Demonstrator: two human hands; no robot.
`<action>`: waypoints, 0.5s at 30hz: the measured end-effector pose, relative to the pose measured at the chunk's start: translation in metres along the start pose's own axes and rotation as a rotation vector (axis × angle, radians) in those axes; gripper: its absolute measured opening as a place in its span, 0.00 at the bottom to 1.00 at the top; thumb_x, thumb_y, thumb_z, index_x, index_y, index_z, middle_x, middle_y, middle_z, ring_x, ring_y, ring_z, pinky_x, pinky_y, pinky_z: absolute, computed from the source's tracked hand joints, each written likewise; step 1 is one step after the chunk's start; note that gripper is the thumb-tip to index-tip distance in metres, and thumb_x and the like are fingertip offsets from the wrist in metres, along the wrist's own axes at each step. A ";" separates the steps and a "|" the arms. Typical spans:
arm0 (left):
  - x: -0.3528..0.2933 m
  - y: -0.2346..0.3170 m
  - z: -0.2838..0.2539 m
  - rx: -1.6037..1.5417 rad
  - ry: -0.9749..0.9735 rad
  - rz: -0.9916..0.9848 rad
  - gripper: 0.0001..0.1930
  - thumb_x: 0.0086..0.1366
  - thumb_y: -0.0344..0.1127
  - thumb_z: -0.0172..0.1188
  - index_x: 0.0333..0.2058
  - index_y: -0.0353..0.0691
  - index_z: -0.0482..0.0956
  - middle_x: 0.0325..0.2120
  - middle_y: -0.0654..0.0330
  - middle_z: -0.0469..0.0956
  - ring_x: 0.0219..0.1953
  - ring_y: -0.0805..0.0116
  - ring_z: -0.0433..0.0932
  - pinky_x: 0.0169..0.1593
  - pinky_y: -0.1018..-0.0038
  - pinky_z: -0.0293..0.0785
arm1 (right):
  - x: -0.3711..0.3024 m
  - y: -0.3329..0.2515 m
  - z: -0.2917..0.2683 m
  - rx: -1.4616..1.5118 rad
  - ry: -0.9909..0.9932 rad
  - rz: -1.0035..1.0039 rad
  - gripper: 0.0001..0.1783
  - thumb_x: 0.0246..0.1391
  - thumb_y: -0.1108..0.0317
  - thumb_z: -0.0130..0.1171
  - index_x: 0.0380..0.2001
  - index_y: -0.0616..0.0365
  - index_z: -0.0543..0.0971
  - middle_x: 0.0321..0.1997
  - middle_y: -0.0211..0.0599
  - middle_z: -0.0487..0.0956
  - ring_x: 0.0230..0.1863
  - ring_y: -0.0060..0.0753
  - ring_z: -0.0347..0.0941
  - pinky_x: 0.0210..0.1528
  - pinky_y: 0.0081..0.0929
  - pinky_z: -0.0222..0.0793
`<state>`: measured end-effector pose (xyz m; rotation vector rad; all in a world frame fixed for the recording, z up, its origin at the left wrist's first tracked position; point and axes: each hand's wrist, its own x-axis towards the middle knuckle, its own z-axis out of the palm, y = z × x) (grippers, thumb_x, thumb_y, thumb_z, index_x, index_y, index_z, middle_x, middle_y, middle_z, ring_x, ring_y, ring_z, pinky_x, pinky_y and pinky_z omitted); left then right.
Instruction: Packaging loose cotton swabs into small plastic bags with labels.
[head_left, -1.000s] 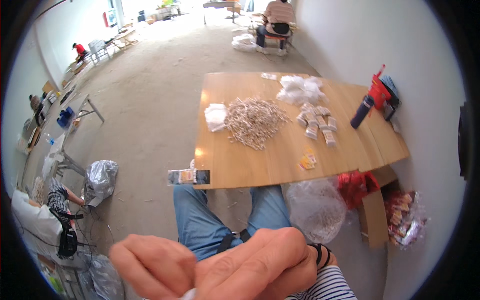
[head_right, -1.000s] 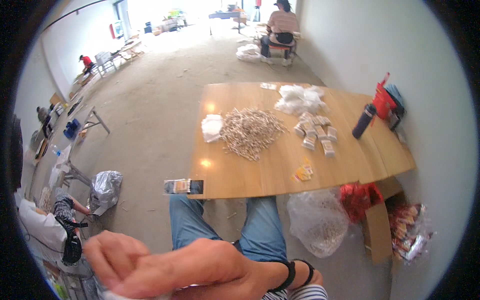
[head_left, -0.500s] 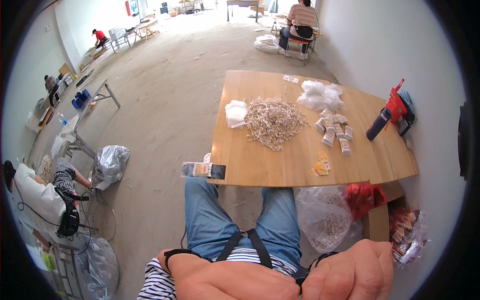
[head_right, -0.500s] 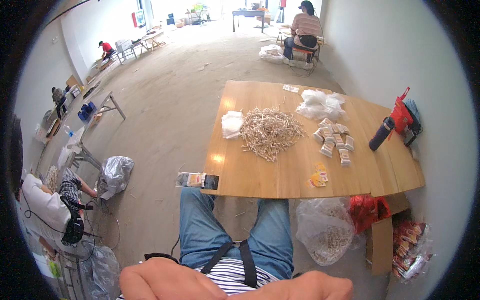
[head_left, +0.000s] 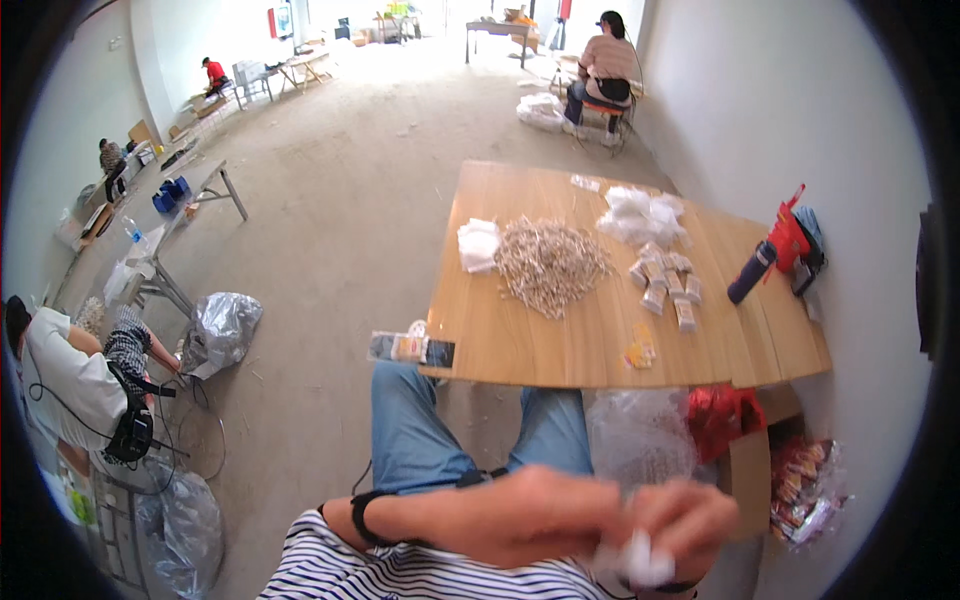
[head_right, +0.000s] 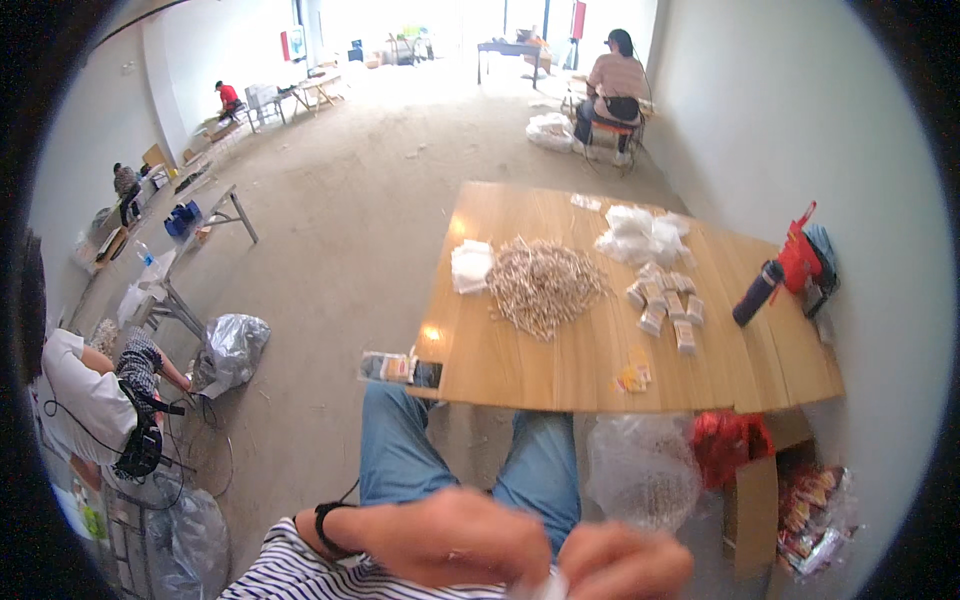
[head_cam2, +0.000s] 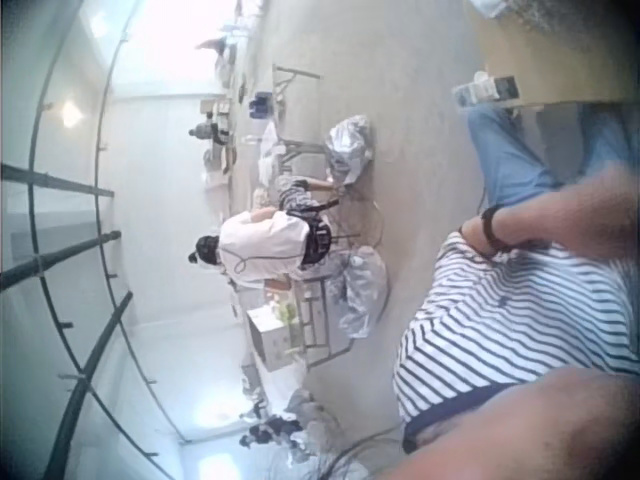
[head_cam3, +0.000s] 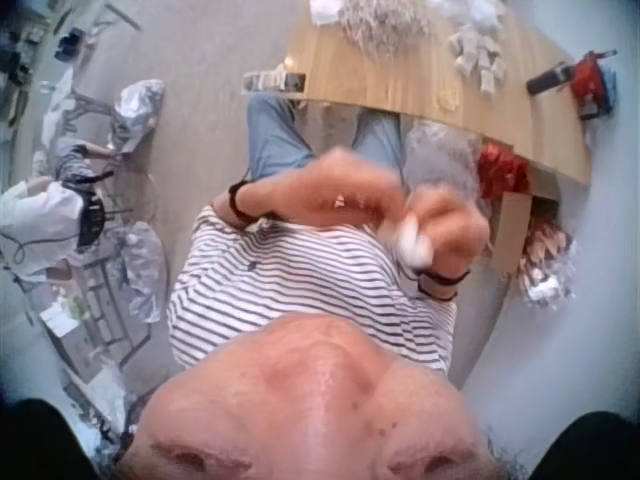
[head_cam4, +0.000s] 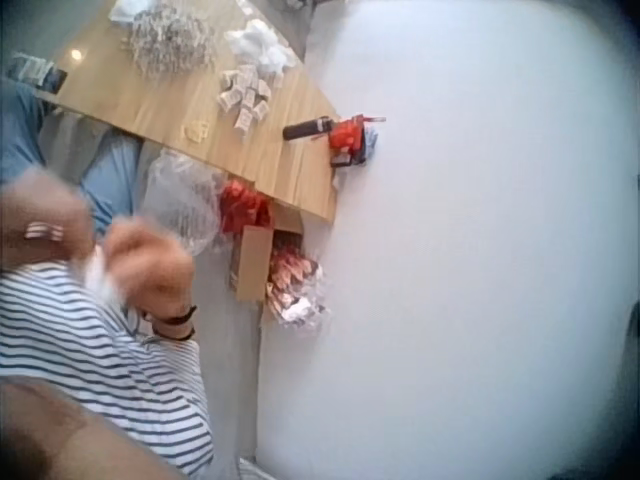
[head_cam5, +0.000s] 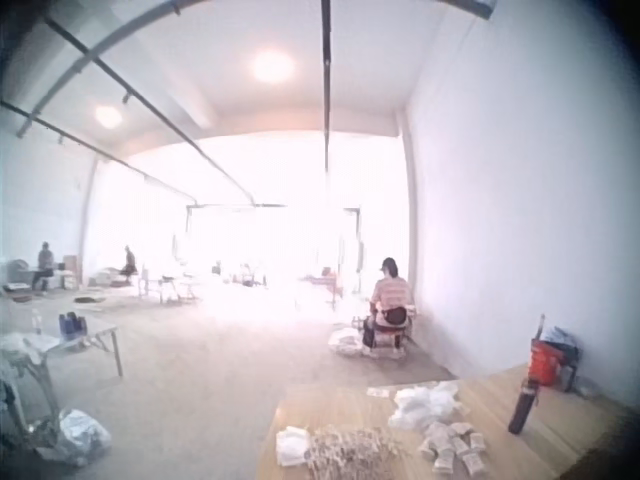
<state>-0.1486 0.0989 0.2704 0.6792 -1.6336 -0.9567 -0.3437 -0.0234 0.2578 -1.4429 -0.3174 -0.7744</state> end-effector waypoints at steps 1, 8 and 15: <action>0.003 -0.013 0.003 0.089 0.086 -0.069 0.08 0.62 0.23 0.61 0.41 0.36 0.76 0.32 0.55 0.77 0.34 0.53 0.80 0.38 0.67 0.75 | -0.014 -0.007 0.009 -0.259 0.331 0.180 0.15 0.49 0.61 0.72 0.28 0.58 0.76 0.30 0.47 0.78 0.26 0.36 0.74 0.30 0.31 0.73; 0.052 -0.083 0.004 0.138 0.170 -0.179 0.11 0.55 0.23 0.67 0.37 0.35 0.77 0.24 0.65 0.76 0.28 0.79 0.75 0.33 0.78 0.73 | -0.029 -0.003 -0.016 -0.553 0.662 0.388 0.19 0.42 0.77 0.68 0.41 0.59 0.78 0.36 0.32 0.79 0.30 0.18 0.70 0.31 0.17 0.66; 0.023 -0.181 0.029 0.486 -0.213 -0.416 0.10 0.52 0.30 0.67 0.32 0.36 0.78 0.26 0.52 0.80 0.30 0.49 0.80 0.35 0.62 0.74 | -0.118 0.010 -0.041 -0.318 0.786 0.879 0.16 0.46 0.80 0.62 0.42 0.59 0.79 0.29 0.25 0.78 0.22 0.10 0.65 0.21 0.11 0.57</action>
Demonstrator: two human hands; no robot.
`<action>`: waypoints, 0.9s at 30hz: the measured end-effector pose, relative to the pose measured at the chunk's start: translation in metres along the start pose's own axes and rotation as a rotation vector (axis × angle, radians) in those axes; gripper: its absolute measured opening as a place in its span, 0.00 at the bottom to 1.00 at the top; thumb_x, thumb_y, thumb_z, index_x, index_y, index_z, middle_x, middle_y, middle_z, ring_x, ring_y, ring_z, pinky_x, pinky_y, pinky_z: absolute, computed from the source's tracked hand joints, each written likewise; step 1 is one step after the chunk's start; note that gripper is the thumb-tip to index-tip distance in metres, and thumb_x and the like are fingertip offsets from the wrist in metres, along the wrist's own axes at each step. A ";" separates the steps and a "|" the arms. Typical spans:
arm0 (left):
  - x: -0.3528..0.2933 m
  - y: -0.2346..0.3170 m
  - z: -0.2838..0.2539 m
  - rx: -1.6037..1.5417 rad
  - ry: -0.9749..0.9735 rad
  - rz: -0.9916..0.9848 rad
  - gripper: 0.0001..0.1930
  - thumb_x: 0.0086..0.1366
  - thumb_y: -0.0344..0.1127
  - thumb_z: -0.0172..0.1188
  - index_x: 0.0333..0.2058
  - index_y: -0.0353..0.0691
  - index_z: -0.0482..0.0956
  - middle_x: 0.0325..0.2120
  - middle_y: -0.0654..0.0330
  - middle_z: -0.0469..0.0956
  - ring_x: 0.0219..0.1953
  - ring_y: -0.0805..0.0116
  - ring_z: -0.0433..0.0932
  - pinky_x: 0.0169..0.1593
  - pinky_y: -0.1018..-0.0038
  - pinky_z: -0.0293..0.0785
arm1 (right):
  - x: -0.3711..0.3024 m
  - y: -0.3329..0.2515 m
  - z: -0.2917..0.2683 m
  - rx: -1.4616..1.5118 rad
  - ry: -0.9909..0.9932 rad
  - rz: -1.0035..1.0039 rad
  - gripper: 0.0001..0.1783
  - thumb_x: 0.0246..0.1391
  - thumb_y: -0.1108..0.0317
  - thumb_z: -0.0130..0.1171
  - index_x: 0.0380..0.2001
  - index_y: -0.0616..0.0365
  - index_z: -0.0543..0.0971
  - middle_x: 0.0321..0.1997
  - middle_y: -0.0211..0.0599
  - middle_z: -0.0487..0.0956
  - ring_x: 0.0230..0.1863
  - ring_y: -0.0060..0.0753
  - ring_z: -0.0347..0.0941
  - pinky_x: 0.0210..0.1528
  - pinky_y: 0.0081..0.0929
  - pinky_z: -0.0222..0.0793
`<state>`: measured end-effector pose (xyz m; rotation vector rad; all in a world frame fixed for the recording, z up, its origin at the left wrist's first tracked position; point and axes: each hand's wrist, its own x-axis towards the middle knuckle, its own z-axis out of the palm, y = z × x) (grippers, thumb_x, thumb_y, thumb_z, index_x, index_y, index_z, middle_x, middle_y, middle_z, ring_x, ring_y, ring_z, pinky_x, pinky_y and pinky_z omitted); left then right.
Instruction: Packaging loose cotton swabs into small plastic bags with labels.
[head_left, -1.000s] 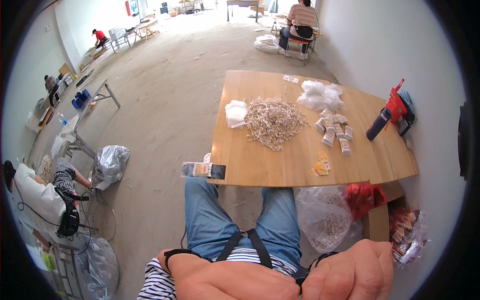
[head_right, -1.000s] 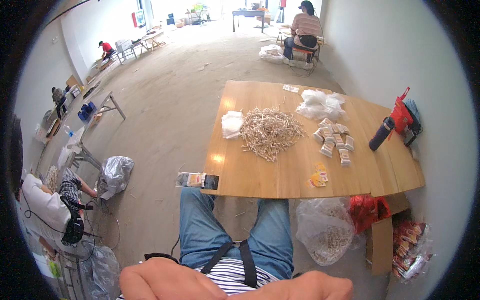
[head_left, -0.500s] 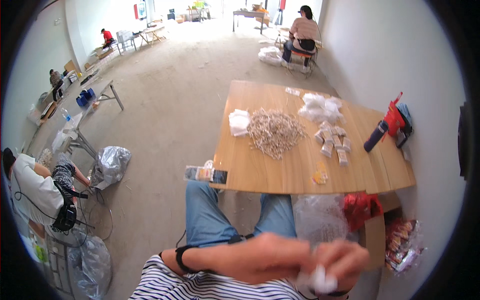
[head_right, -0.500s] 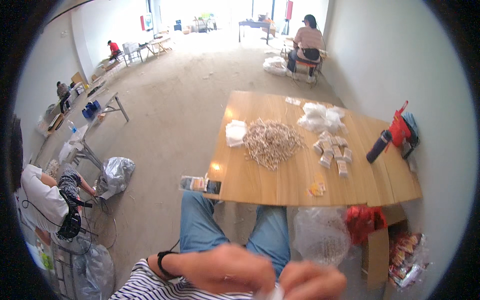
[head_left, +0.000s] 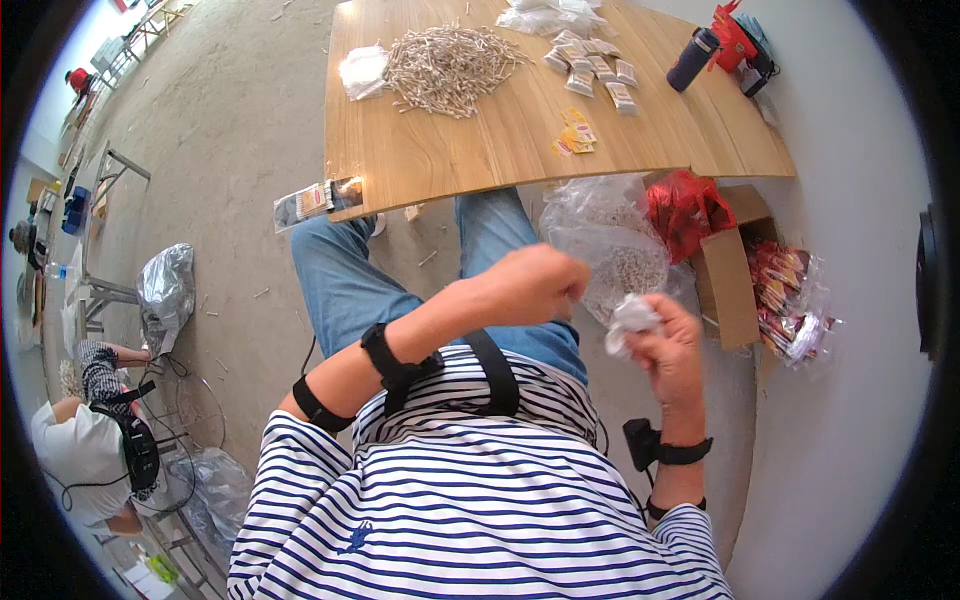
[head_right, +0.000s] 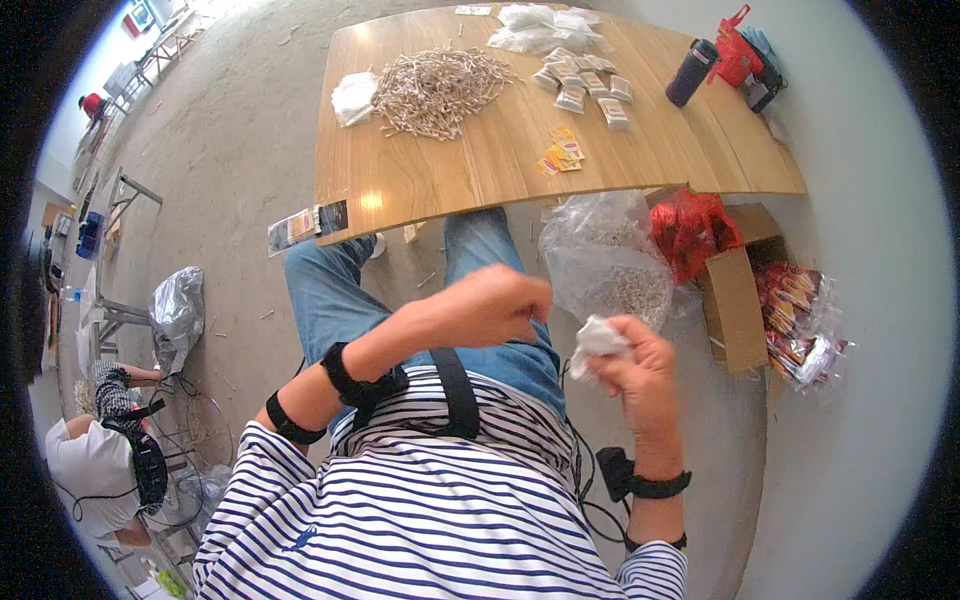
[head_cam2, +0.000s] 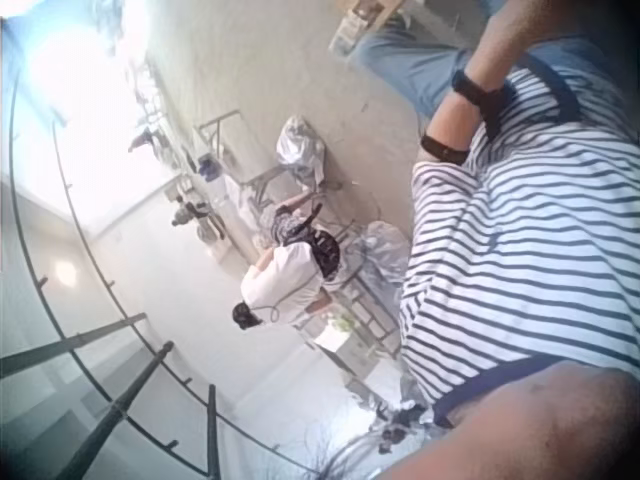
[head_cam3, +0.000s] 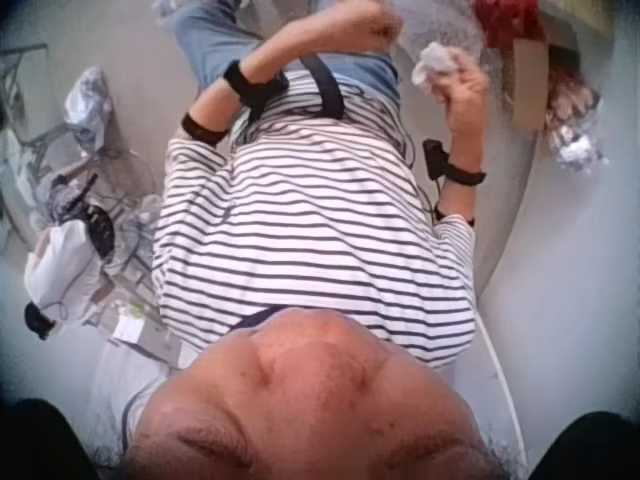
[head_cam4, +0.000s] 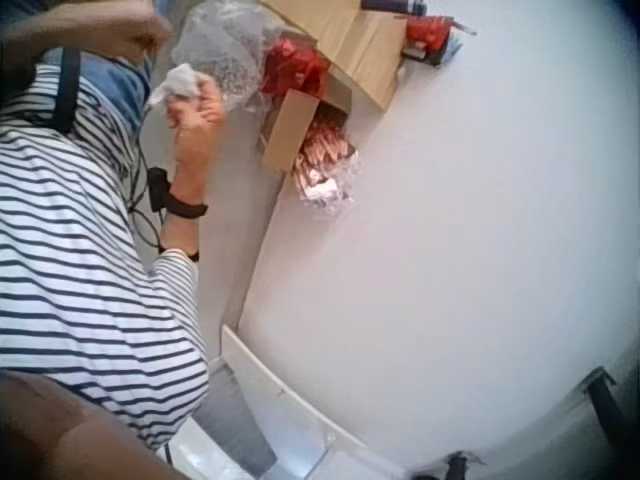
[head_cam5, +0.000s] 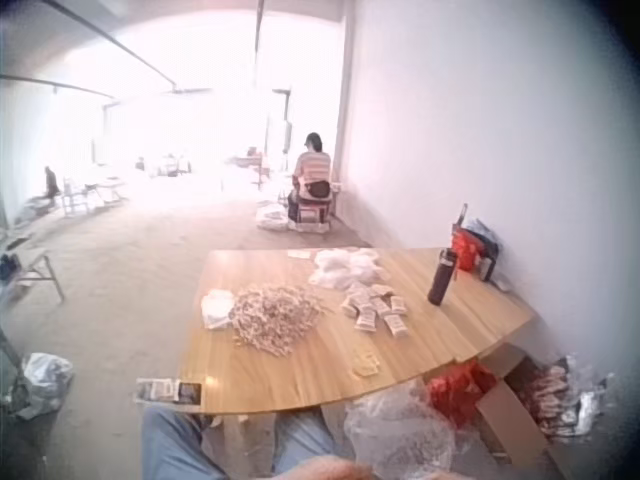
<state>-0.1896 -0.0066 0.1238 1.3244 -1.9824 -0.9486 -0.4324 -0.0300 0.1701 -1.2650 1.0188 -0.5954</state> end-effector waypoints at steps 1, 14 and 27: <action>0.001 -0.006 0.013 0.053 -0.097 0.003 0.10 0.51 0.32 0.67 0.32 0.36 0.79 0.26 0.51 0.81 0.31 0.48 0.80 0.36 0.60 0.74 | -0.003 0.019 -0.003 0.003 0.008 0.004 0.16 0.46 0.80 0.62 0.42 0.59 0.79 0.29 0.25 0.78 0.22 0.10 0.65 0.21 0.11 0.57; 0.011 0.036 0.062 0.156 -0.614 0.174 0.14 0.49 0.41 0.66 0.31 0.39 0.85 0.28 0.47 0.83 0.34 0.46 0.82 0.37 0.56 0.76 | -0.052 0.071 -0.023 -0.026 -0.348 0.461 0.19 0.48 0.78 0.60 0.46 0.60 0.82 0.27 0.22 0.77 0.22 0.11 0.65 0.23 0.14 0.59; 0.012 0.037 0.067 0.258 -0.259 0.372 0.10 0.48 0.31 0.66 0.30 0.35 0.78 0.22 0.47 0.79 0.30 0.45 0.81 0.31 0.56 0.75 | -0.053 0.081 0.012 -0.580 -0.108 -0.132 0.17 0.42 0.79 0.58 0.39 0.66 0.82 0.37 0.40 0.83 0.38 0.42 0.78 0.41 0.33 0.72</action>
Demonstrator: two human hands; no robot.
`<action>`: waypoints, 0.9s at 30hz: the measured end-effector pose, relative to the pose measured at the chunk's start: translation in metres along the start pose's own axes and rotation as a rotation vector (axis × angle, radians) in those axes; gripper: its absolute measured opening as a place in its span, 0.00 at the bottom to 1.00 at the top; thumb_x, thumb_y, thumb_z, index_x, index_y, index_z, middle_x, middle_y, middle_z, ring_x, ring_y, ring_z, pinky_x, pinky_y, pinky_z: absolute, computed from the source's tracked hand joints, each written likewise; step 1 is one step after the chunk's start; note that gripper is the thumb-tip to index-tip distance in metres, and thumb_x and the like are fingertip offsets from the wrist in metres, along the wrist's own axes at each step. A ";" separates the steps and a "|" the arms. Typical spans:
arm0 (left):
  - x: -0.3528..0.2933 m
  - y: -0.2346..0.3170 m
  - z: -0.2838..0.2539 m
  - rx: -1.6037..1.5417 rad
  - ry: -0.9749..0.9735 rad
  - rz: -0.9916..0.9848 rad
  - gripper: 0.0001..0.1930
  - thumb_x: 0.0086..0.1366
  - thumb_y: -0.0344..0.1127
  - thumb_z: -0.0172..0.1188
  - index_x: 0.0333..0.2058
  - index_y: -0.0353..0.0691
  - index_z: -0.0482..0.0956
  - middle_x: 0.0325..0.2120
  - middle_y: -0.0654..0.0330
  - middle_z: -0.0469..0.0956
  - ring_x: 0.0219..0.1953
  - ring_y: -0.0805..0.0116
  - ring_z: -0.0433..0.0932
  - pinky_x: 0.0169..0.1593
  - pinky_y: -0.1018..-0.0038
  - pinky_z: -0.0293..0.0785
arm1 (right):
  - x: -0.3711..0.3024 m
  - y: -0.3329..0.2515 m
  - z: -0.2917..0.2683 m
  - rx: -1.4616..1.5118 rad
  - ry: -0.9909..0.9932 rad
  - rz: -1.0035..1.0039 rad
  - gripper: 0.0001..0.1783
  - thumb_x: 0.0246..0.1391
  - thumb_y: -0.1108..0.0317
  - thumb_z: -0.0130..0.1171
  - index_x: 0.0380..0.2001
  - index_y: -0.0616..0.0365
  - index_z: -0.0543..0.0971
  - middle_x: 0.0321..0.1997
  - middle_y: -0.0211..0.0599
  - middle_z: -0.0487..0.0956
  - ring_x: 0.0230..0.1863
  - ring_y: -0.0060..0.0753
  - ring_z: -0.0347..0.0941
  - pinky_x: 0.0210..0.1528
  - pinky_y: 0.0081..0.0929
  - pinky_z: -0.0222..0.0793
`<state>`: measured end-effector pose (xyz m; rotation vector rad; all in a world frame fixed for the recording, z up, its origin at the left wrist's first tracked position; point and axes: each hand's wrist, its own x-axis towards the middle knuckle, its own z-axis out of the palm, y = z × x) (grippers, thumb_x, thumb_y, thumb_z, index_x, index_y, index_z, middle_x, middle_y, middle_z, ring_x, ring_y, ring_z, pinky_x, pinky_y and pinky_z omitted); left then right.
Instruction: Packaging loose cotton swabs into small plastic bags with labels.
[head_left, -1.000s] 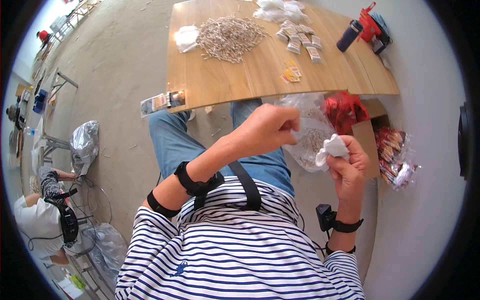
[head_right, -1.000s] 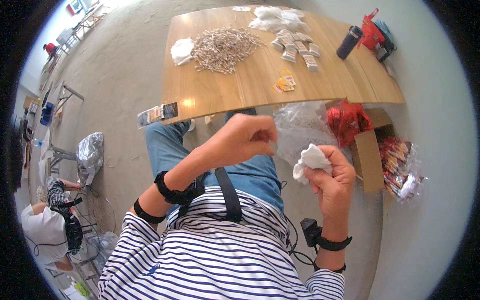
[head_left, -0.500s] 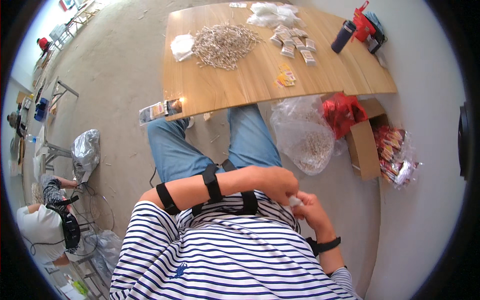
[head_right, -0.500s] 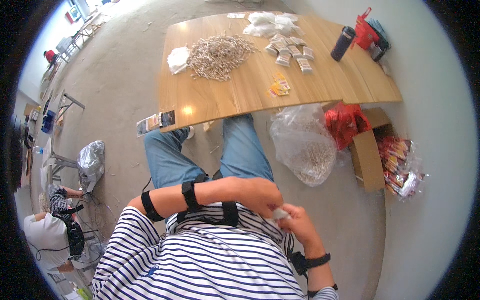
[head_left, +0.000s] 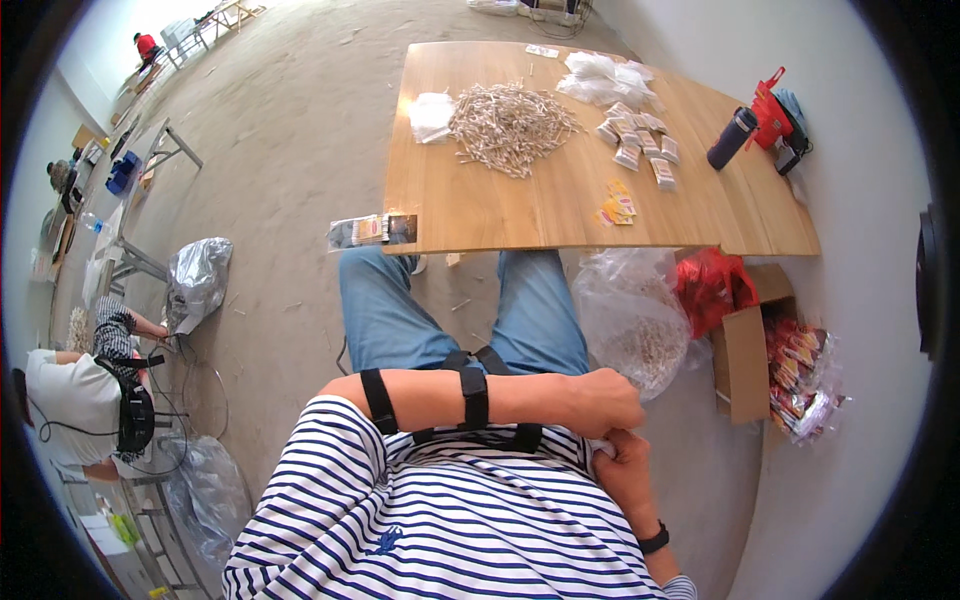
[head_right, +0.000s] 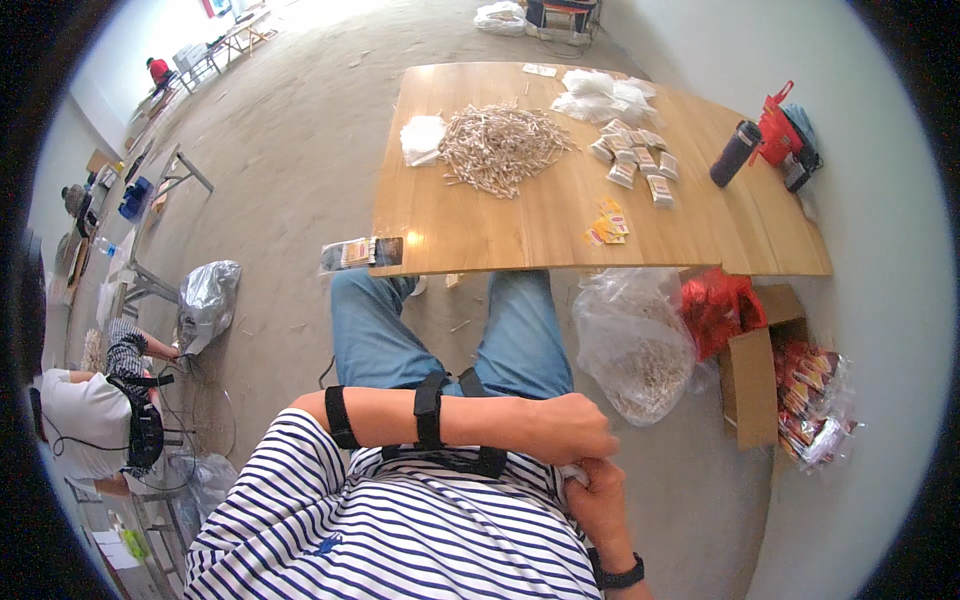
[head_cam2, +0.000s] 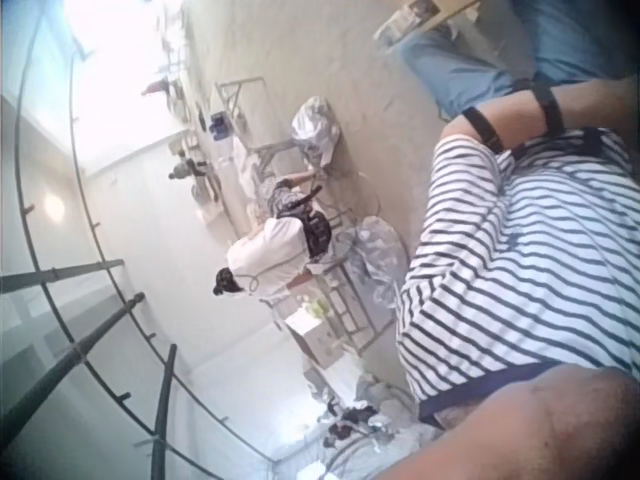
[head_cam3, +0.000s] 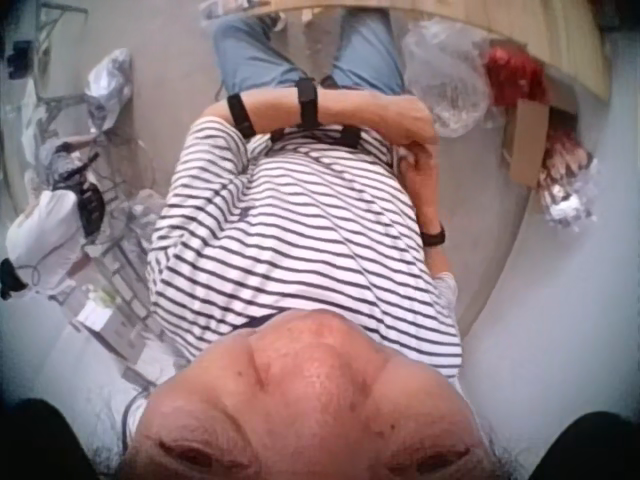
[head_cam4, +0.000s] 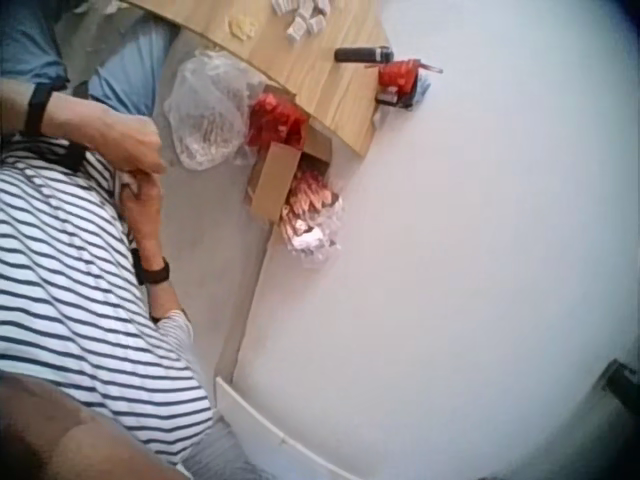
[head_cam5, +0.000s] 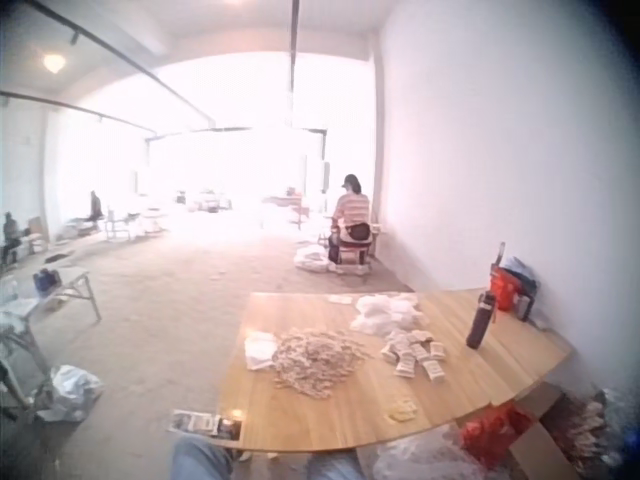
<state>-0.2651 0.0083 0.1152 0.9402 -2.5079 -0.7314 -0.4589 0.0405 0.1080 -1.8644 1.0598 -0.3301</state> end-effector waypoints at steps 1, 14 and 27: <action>0.000 0.002 -0.003 -0.016 0.058 0.022 0.12 0.48 0.31 0.66 0.31 0.34 0.76 0.21 0.47 0.78 0.29 0.45 0.81 0.30 0.56 0.75 | 0.002 -0.004 0.002 -0.202 0.096 -0.075 0.16 0.41 0.76 0.60 0.39 0.65 0.81 0.38 0.46 0.83 0.41 0.52 0.79 0.44 0.39 0.72; 0.005 0.012 0.000 -0.062 0.121 0.043 0.18 0.48 0.26 0.63 0.40 0.34 0.70 0.21 0.49 0.78 0.29 0.45 0.81 0.29 0.55 0.74 | 0.023 0.033 0.024 -0.391 0.343 -0.081 0.14 0.44 0.71 0.65 0.37 0.63 0.78 0.36 0.51 0.80 0.38 0.59 0.76 0.38 0.46 0.67; 0.001 0.004 -0.004 -0.176 0.180 0.048 0.15 0.51 0.27 0.61 0.37 0.33 0.70 0.21 0.46 0.78 0.30 0.42 0.81 0.30 0.53 0.73 | 0.024 0.010 0.020 -0.480 0.382 -0.124 0.11 0.49 0.75 0.59 0.38 0.65 0.79 0.36 0.52 0.82 0.41 0.58 0.78 0.39 0.43 0.68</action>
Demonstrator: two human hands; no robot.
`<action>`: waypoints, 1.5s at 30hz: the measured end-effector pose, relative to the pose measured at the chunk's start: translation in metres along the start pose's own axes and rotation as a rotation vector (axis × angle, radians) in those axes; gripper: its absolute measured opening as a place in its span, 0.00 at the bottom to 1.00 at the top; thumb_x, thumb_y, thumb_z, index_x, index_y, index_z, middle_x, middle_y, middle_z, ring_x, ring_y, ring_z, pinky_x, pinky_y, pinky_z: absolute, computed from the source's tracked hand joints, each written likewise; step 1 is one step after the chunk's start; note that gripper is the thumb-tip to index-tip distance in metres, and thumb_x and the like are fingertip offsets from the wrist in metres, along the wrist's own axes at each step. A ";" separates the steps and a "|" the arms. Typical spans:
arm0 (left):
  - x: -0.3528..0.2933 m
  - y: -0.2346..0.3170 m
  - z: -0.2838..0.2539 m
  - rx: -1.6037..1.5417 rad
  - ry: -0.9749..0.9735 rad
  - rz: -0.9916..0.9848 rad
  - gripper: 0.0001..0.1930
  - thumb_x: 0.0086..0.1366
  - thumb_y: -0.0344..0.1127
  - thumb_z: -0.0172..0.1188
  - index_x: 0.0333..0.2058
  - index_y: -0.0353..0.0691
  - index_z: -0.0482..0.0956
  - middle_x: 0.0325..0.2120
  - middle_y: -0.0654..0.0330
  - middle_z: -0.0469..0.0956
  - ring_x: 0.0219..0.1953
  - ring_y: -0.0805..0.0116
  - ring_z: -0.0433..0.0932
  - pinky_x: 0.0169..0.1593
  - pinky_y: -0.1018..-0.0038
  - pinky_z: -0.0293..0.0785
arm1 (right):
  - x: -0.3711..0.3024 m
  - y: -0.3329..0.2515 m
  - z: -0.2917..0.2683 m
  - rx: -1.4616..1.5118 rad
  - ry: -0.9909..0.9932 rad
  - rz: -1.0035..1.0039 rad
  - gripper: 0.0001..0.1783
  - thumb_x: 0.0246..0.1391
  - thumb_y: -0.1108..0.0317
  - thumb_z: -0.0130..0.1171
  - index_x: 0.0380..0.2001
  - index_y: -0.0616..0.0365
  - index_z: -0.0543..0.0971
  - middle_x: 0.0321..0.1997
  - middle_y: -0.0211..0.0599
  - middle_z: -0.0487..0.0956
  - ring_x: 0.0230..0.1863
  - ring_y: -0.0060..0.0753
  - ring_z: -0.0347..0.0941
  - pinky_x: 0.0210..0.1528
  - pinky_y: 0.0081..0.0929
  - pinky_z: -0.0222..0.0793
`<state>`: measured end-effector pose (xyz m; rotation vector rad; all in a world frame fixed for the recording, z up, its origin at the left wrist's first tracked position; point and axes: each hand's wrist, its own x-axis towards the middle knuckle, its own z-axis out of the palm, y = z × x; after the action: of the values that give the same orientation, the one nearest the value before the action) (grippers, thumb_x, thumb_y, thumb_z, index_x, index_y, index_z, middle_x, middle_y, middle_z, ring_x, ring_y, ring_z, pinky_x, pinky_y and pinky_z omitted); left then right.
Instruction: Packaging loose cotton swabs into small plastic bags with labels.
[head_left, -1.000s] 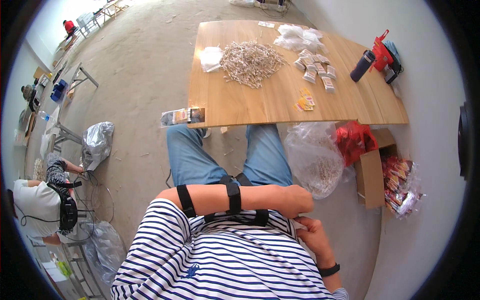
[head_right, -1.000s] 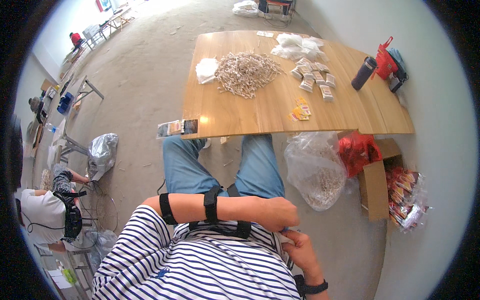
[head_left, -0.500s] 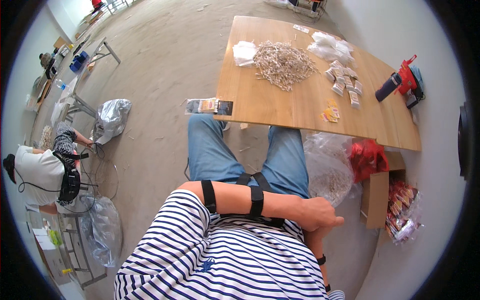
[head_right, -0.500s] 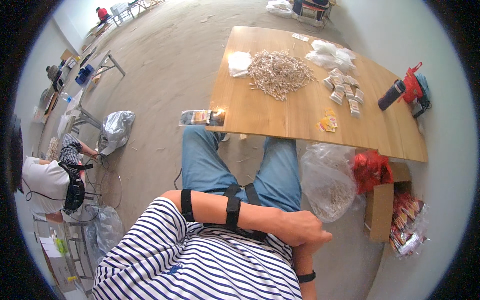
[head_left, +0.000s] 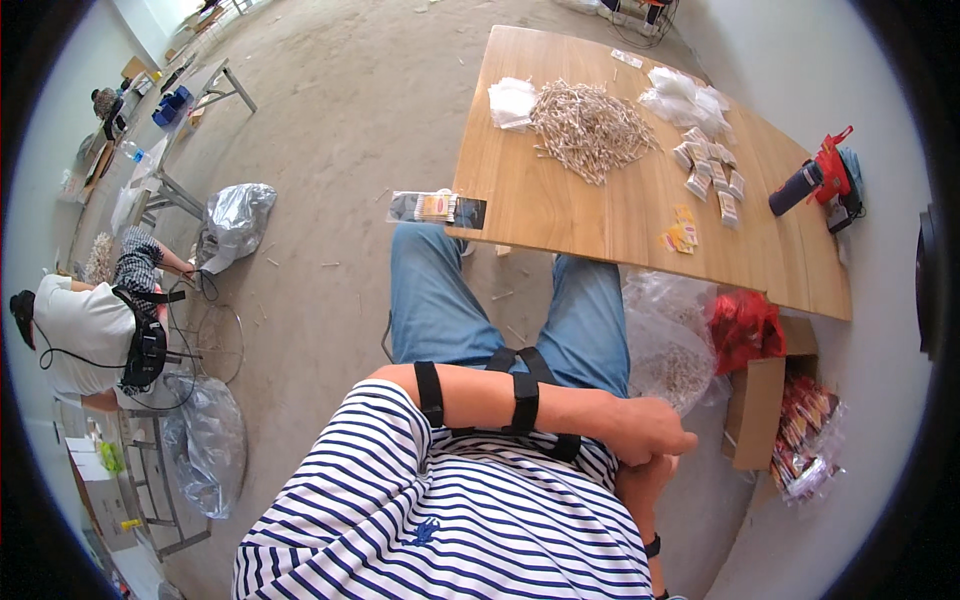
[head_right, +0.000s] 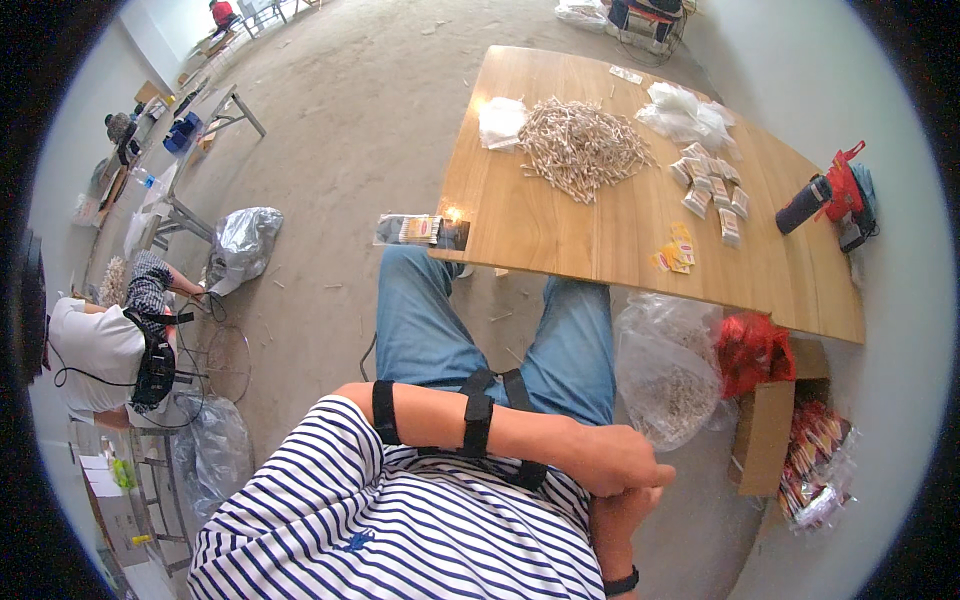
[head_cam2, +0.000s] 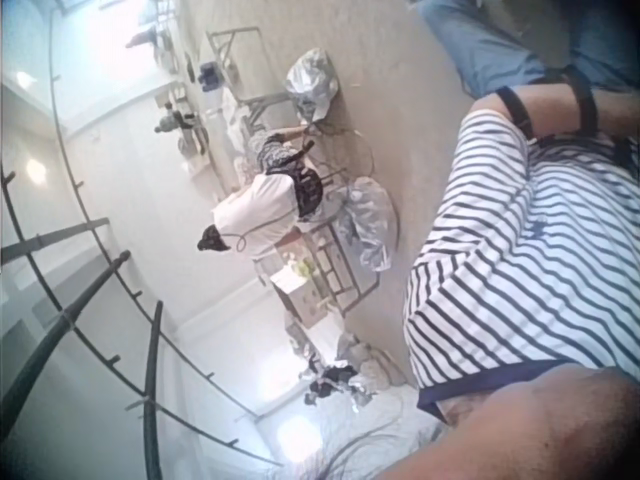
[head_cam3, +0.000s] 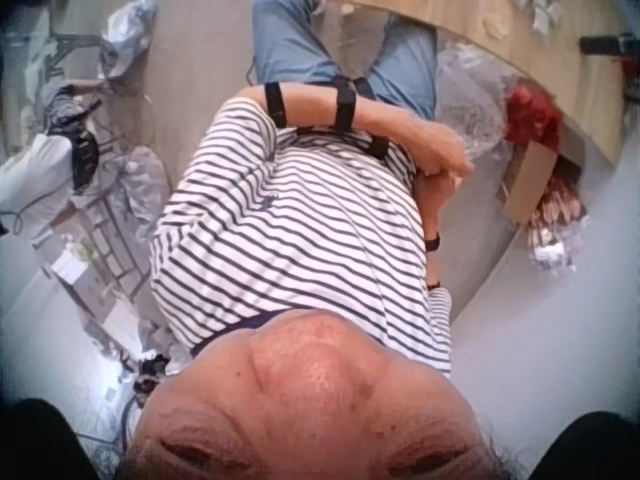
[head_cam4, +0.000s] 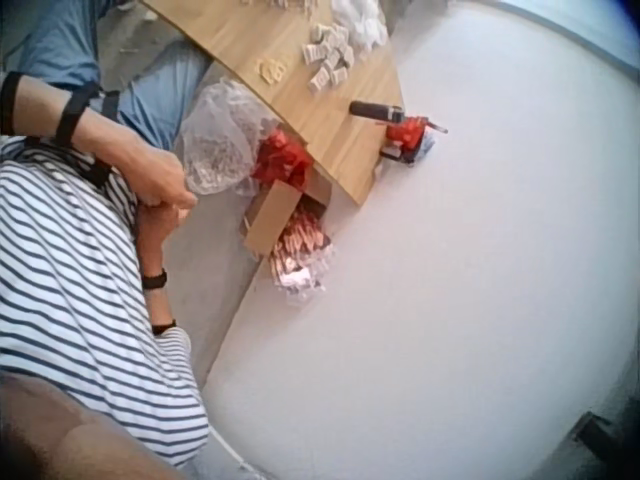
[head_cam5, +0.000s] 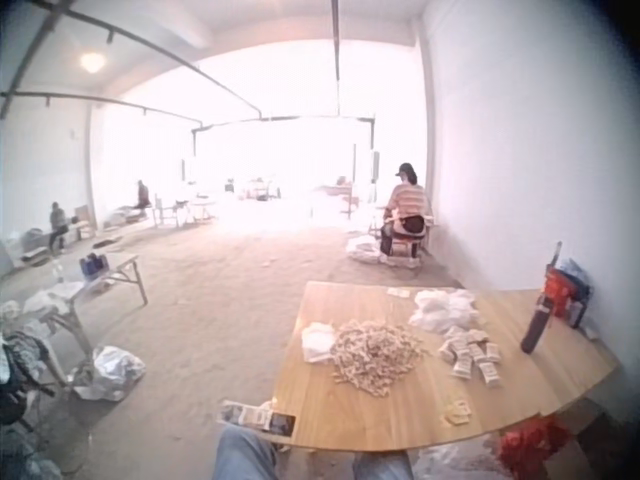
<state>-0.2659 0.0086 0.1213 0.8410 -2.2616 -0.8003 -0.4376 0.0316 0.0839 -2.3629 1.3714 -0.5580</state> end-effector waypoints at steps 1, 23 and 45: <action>0.000 0.001 0.004 -0.002 0.035 0.025 0.15 0.51 0.27 0.61 0.38 0.33 0.70 0.21 0.46 0.78 0.29 0.42 0.81 0.30 0.53 0.73 | -0.003 0.009 0.008 -0.190 -0.029 0.084 0.11 0.49 0.75 0.60 0.38 0.65 0.80 0.36 0.51 0.82 0.41 0.59 0.78 0.40 0.43 0.69; -0.001 0.004 -0.003 -0.051 -0.025 -0.028 0.12 0.51 0.26 0.60 0.35 0.32 0.71 0.24 0.44 0.79 0.32 0.41 0.81 0.34 0.52 0.74 | -0.008 0.034 0.019 0.054 -0.064 -0.115 0.19 0.47 0.74 0.65 0.45 0.65 0.78 0.37 0.47 0.82 0.37 0.41 0.79 0.39 0.35 0.70; -0.015 -0.019 -0.032 -0.114 -0.169 -0.114 0.15 0.52 0.25 0.62 0.41 0.33 0.77 0.31 0.41 0.81 0.36 0.38 0.80 0.38 0.52 0.74 | 0.033 0.030 -0.003 0.044 -0.381 0.004 0.14 0.43 0.70 0.66 0.35 0.63 0.80 0.31 0.42 0.81 0.32 0.35 0.78 0.36 0.35 0.72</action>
<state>-0.2273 -0.0025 0.1243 0.8841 -2.3039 -1.0790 -0.4466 -0.0120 0.0770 -2.2804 1.1764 -0.1223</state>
